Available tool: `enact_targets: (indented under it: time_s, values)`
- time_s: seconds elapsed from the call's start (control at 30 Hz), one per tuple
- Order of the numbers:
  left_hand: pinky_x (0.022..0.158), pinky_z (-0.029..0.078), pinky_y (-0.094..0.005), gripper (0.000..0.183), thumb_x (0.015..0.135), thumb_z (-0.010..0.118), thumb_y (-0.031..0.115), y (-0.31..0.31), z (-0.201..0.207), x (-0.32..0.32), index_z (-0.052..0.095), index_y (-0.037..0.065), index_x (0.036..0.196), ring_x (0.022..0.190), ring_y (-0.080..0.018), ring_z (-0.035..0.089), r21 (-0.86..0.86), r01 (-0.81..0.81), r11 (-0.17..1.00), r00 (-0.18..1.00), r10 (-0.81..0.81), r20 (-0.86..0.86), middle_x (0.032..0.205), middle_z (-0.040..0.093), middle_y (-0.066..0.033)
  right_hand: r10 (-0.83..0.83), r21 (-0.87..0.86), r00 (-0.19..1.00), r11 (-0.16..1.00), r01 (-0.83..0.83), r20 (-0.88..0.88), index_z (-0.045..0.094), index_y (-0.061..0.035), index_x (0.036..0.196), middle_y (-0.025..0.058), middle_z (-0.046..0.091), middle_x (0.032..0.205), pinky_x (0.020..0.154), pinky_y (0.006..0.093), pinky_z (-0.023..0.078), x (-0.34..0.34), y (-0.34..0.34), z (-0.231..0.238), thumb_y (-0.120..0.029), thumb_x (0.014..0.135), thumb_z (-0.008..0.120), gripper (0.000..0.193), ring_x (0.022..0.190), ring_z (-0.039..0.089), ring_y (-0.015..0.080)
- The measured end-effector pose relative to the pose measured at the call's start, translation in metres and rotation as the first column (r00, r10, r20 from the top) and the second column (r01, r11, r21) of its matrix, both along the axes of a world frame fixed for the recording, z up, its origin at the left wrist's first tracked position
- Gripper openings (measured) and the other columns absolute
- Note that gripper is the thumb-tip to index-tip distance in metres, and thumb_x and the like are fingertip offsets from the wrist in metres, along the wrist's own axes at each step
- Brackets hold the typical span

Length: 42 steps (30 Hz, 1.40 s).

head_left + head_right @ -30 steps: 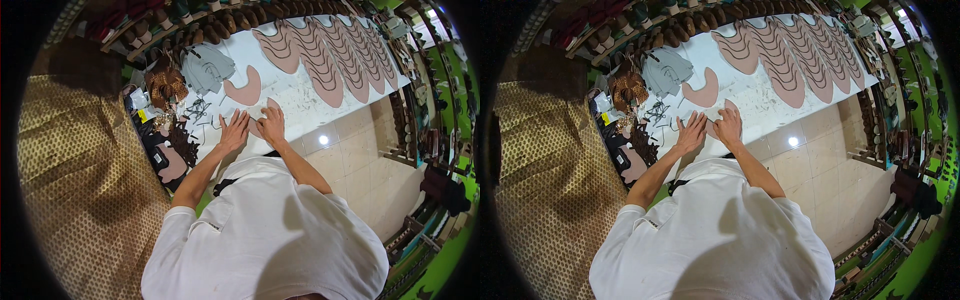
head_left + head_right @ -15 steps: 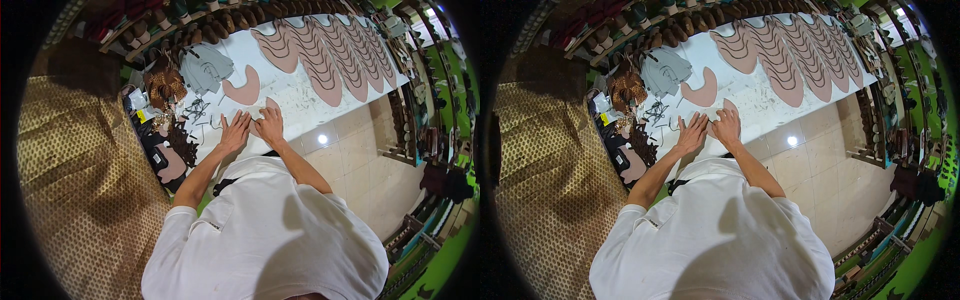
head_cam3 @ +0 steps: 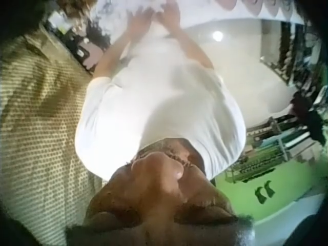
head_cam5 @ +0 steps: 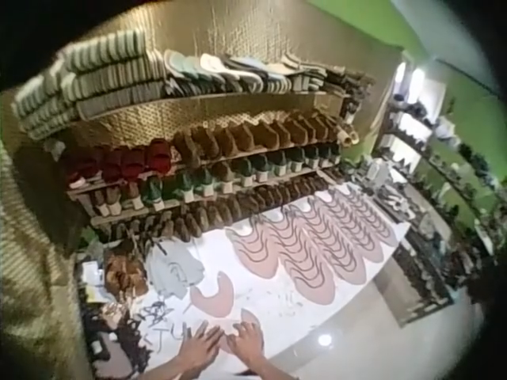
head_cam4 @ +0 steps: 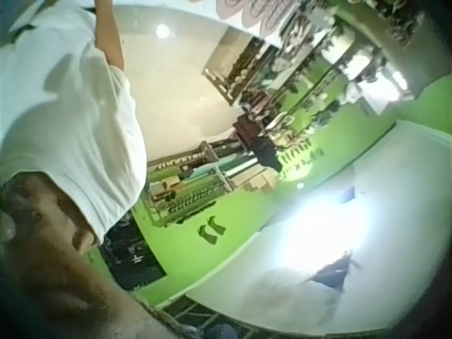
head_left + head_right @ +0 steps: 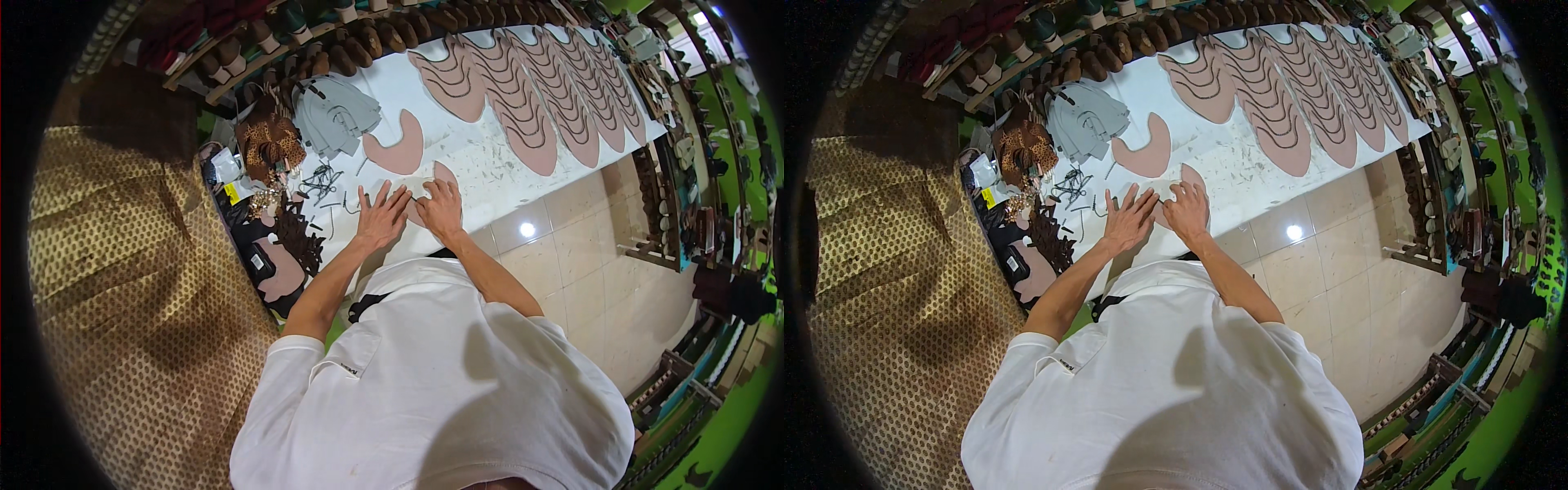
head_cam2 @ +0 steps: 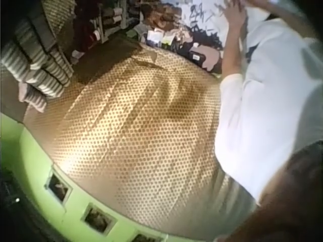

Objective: Inspecting and aligning cut leather pieces for shoe uppers on a workbench.

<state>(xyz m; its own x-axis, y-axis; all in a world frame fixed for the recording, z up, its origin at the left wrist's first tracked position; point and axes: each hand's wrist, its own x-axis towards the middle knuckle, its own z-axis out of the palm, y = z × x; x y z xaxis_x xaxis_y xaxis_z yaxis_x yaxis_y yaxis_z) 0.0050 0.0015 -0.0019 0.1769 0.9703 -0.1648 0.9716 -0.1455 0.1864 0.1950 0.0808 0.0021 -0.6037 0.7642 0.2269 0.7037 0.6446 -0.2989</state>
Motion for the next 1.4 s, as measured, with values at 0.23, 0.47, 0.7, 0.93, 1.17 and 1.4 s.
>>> enact_targets:
  time_s: [0.23,0.47,0.7,0.93,1.17,1.4]
  values:
    - [0.114,0.000,-0.0837,0.060,0.109,0.041,0.042,-0.002,-0.005,0.001,0.035,0.025,0.166,0.162,-0.0287,0.016,-0.010,-0.002,1.000,1.000,0.002,0.009,0.172,0.032,0.0035,-0.027,-0.092,0.992,0.996,0.016,-0.121,0.083,-0.0131,0.099,0.0068,0.067,0.128,0.113,0.0493,0.039,0.017,-0.002,0.002,-0.029,0.083,0.080,0.023,0.129,0.055,0.0280]
    - [0.113,-0.002,-0.0844,0.063,0.105,0.052,0.032,-0.001,-0.004,0.003,0.034,0.026,0.166,0.163,-0.0301,0.014,0.043,-0.052,0.998,0.982,0.043,0.185,0.174,0.029,-0.0010,-0.031,-0.180,0.985,0.984,0.000,-0.168,0.082,-0.0100,0.098,0.0076,0.067,0.126,0.107,0.0467,0.042,0.039,-0.008,0.005,-0.028,0.083,0.080,0.024,0.125,0.057,0.0285]
    - [0.113,0.001,-0.0838,0.059,0.105,0.054,0.028,-0.006,-0.010,0.009,0.041,0.023,0.163,0.162,-0.0280,0.017,0.124,-0.021,0.992,0.988,0.001,0.154,0.173,0.031,0.0003,-0.002,-0.207,0.983,0.978,-0.037,-0.185,0.082,-0.0105,0.096,0.0077,0.067,0.126,0.108,0.0467,0.041,0.039,-0.008,0.002,-0.024,0.085,0.079,0.019,0.126,0.057,0.0284]
    - [0.113,0.003,-0.0841,0.055,0.107,0.052,0.029,-0.003,-0.010,0.012,0.044,0.021,0.161,0.162,-0.0271,0.019,0.102,-0.024,0.994,0.990,0.009,0.143,0.171,0.034,0.0023,-0.026,-0.203,0.981,0.979,-0.014,-0.194,0.081,-0.0082,0.093,0.0079,0.067,0.125,0.113,0.0482,0.039,0.038,-0.005,0.000,-0.022,0.087,0.076,0.015,0.126,0.056,0.0283]
    - [0.116,0.004,-0.0825,0.056,0.107,0.049,0.030,0.000,-0.009,0.011,0.043,0.019,0.161,0.161,-0.0254,0.021,0.083,0.020,0.996,0.998,-0.025,0.063,0.170,0.035,0.0021,0.016,-0.155,0.988,0.987,-0.041,-0.155,0.081,-0.0081,0.092,0.0075,0.068,0.124,0.114,0.0492,0.038,0.037,-0.003,0.004,-0.021,0.087,0.076,0.015,0.126,0.056,0.0267]
    - [0.116,0.004,-0.0825,0.059,0.106,0.050,0.029,0.002,-0.008,0.008,0.040,0.020,0.163,0.161,-0.0247,0.021,0.059,0.054,0.997,0.997,-0.057,0.054,0.170,0.035,0.0018,-0.006,-0.135,0.991,0.991,-0.011,-0.130,0.080,-0.0097,0.090,0.0066,0.068,0.124,0.115,0.0517,0.037,0.034,-0.002,0.001,-0.022,0.087,0.075,0.014,0.127,0.056,0.0258]
